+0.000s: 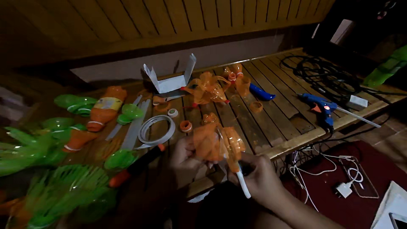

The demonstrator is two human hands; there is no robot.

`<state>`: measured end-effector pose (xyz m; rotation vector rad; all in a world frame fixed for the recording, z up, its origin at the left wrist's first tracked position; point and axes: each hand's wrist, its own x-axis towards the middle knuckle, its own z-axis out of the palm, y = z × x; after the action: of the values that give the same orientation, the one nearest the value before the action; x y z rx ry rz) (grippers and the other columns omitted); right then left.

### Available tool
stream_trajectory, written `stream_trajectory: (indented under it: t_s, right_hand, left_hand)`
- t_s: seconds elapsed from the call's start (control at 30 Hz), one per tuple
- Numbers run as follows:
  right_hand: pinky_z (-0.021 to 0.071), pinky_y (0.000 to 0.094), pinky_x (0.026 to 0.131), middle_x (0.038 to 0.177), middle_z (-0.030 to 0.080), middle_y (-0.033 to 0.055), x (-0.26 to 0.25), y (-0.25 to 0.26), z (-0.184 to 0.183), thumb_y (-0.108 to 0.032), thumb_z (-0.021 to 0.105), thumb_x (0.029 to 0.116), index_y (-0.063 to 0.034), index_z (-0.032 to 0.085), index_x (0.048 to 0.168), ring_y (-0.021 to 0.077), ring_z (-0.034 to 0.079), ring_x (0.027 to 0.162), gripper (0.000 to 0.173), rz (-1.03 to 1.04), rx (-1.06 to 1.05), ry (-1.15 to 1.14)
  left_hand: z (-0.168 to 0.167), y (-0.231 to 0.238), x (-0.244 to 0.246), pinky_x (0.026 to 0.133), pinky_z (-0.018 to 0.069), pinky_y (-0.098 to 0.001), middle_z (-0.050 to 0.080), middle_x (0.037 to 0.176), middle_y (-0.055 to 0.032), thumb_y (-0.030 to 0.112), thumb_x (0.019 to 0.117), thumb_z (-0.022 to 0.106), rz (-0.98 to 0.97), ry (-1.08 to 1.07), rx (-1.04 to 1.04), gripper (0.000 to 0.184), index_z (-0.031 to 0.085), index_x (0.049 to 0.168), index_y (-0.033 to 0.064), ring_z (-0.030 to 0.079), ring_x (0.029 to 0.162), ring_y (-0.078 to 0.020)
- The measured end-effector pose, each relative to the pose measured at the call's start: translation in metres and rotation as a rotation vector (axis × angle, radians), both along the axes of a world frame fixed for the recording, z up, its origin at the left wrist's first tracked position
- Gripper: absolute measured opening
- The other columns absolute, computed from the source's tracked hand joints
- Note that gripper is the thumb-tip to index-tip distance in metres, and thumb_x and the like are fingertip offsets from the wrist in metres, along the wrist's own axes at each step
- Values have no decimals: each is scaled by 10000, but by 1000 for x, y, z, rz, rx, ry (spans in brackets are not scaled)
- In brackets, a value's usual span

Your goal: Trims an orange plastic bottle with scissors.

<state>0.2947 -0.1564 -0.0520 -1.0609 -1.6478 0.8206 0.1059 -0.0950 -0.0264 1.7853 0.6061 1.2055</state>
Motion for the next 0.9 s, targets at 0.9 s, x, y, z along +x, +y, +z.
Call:
stream_trajectory:
  t_s: [0.9]
  right_hand:
    - [480, 103, 566, 707, 644, -24, 0, 6, -2, -138, 711, 879, 12, 706, 937, -72, 558, 589, 160, 68, -120, 28]
  left_hand:
    - [-1, 1, 1, 562, 491, -85, 628, 774, 167, 94, 1060, 451, 122, 21, 55, 141, 591, 1060, 99, 567, 630, 90]
